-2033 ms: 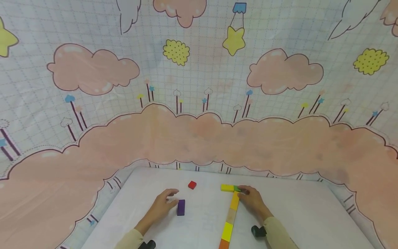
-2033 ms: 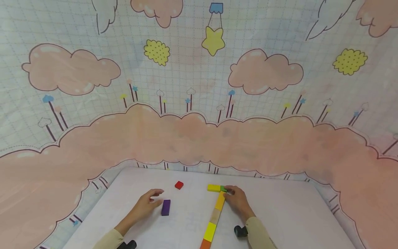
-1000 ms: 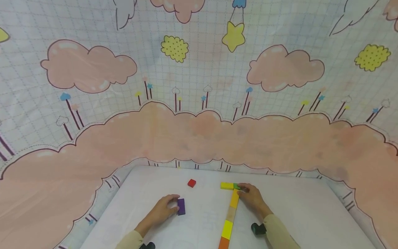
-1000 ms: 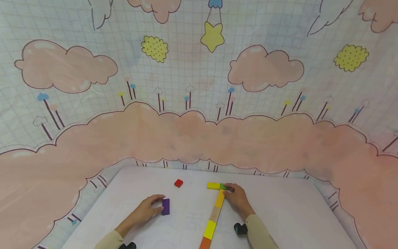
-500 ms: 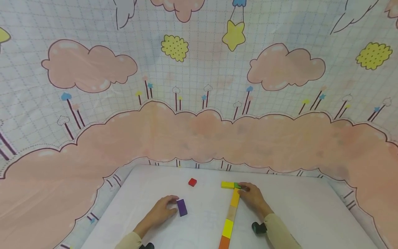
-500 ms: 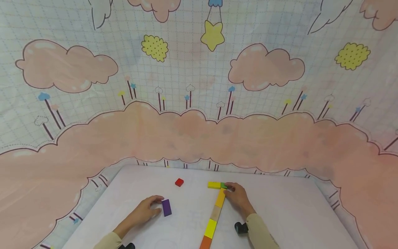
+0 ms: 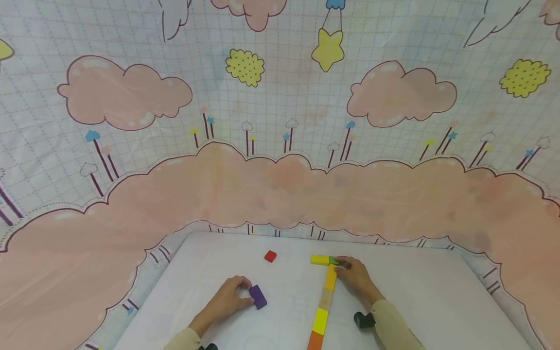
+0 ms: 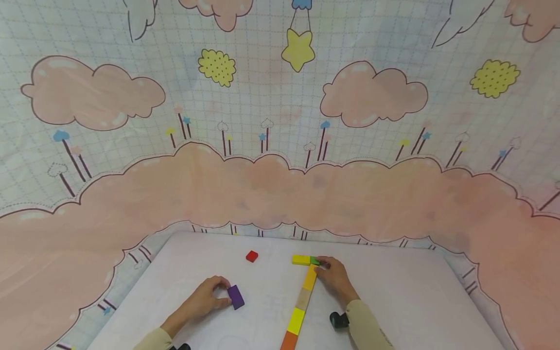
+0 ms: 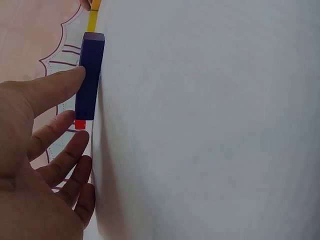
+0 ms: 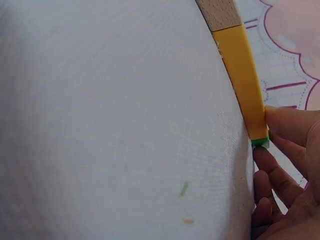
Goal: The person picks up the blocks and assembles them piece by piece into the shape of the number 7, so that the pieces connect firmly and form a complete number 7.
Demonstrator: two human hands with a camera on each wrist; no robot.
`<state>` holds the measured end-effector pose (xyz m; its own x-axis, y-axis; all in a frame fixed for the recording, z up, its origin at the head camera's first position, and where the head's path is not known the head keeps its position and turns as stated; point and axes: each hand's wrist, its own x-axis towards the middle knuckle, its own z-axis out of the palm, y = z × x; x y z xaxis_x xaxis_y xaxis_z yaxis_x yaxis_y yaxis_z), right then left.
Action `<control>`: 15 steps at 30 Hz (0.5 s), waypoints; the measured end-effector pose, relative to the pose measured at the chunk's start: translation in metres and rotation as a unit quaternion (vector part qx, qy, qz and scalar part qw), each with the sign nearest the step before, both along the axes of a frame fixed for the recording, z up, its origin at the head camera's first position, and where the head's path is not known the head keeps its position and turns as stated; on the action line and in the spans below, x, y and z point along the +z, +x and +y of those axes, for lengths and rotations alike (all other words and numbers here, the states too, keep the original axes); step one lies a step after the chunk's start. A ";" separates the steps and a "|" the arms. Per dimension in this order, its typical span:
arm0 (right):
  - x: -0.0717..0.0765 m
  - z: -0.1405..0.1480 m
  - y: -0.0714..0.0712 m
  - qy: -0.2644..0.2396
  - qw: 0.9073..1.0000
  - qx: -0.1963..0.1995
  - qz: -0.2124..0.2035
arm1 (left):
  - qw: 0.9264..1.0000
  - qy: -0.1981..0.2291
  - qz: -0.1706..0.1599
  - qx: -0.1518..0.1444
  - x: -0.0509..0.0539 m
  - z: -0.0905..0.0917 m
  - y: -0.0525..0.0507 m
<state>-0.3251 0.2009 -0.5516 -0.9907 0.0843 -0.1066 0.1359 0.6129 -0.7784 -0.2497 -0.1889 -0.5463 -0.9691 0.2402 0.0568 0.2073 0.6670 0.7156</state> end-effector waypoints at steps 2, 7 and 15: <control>0.000 0.000 0.000 0.000 1.000 -0.002 -0.003 | 1.000 0.002 -0.002 -0.003 0.000 0.000 0.000; -0.002 -0.001 0.000 -0.002 1.000 -0.009 -0.017 | 0.999 -0.012 0.002 -0.032 -0.002 -0.001 -0.003; -0.001 0.000 -0.001 0.004 1.000 -0.004 -0.009 | 0.997 -0.024 0.004 -0.074 -0.002 -0.002 -0.010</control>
